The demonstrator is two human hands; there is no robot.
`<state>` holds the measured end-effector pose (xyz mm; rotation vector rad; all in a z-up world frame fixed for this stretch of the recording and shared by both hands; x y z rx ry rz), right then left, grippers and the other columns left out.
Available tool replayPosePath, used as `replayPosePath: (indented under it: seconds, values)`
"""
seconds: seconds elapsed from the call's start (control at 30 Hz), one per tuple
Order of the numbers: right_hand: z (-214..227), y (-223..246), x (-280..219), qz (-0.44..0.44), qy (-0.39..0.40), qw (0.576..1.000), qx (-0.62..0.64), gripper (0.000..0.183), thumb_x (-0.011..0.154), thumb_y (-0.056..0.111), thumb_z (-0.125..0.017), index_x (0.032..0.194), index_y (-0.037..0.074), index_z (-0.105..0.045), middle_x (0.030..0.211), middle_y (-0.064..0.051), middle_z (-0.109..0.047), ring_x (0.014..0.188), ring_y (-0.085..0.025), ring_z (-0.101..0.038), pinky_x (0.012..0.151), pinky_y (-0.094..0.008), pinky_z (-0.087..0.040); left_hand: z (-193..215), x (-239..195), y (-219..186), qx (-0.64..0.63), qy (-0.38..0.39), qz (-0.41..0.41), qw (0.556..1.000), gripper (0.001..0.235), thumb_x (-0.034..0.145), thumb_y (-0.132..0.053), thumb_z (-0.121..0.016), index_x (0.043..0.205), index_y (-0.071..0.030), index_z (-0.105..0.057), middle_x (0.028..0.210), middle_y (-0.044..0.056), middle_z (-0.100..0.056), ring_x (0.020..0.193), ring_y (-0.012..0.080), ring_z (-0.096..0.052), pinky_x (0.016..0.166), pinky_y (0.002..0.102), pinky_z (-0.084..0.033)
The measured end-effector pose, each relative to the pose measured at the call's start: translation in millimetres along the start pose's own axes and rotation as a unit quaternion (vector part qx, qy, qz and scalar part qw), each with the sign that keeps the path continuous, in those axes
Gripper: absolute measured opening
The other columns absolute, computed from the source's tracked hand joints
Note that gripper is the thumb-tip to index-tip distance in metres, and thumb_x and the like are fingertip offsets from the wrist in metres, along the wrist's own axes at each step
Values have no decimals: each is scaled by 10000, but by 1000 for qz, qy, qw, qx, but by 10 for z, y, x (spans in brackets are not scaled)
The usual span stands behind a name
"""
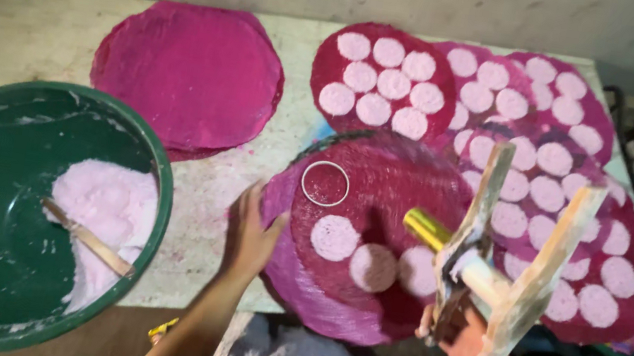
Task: The person scoops pink dough from a green bowl into a shaping tool and then presses the tool onto large circular bases to form small round patterns, occasionally adjusting them with a metal ring.
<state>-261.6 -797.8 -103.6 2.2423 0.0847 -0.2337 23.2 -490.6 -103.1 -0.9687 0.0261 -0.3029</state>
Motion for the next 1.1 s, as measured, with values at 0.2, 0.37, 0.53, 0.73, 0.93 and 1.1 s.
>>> replayPosePath:
  seconds: [0.2, 0.37, 0.53, 0.73, 0.93, 1.1]
  values:
    - [-692, 289, 76, 18, 42, 996, -77, 987, 785, 598, -799, 1481, 38, -379, 1329, -215, -528, 1201, -344, -529, 1043, -483, -411, -331, 158, -482, 160, 190, -107, 963, 1282, 609, -418, -941, 1574, -125, -150, 1598, 148, -282, 1487, 313, -232, 1172, 632, -82]
    - [-827, 281, 66, 14, 25, 998, -60, 1081, 708, 558, -858, 1516, 57, -343, 1336, -211, -512, 1203, -331, -516, 1018, -468, -409, -361, 116, -359, 171, 190, -98, 962, 1225, 661, -419, -922, 1594, -150, -177, 1581, 101, -342, 1493, 291, -274, 1170, 693, -60]
    - [-742, 237, 53, 10, -42, 999, -24, 1122, 692, 564, -861, 1524, 33, -327, 1296, -209, -509, 1164, -324, -514, 1000, -482, -418, -488, 73, -338, 159, 205, -126, 958, 1206, 674, -420, -925, 1604, -147, -206, 1528, 151, -393, 1481, 301, -304, 1175, 678, -71]
    - [-858, 246, 146, 20, -11, 996, -86, 1089, 750, 594, -807, 1532, 3, -335, 1301, -209, -539, 1168, -318, -537, 998, -456, -423, -518, 50, -431, 147, 224, -124, 955, 1244, 623, -425, -946, 1588, -159, -208, 1525, 162, -409, 1458, 310, -316, 1152, 677, -71]
    - [-788, 170, 254, -24, -33, 990, -138, 1005, 734, 590, -808, 1428, -13, -401, 1312, -165, -568, 1173, -284, -577, 980, -439, -463, -459, 98, -589, 141, 279, -87, 946, 1281, 602, -465, -945, 1589, -161, -188, 1547, 141, -377, 1484, 280, -293, 1178, 656, -62]
    - [-1073, -26, 440, -156, 104, 980, -68, 908, 891, 689, -652, 1450, 3, -448, 1234, -197, -637, 1072, -289, -618, 896, -405, -494, -176, 425, -1089, -560, 328, -8, 761, 1068, 860, -665, -716, 1632, -61, -292, 1663, 223, -351, 1560, 342, -289, 1287, 565, -142]
Point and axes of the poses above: each hand's wrist, its own x-axis towards the middle knuckle, its own z-axis out of the back of the hand, y = z × x, the point moved 9 cm from there along x, towards the middle knuckle
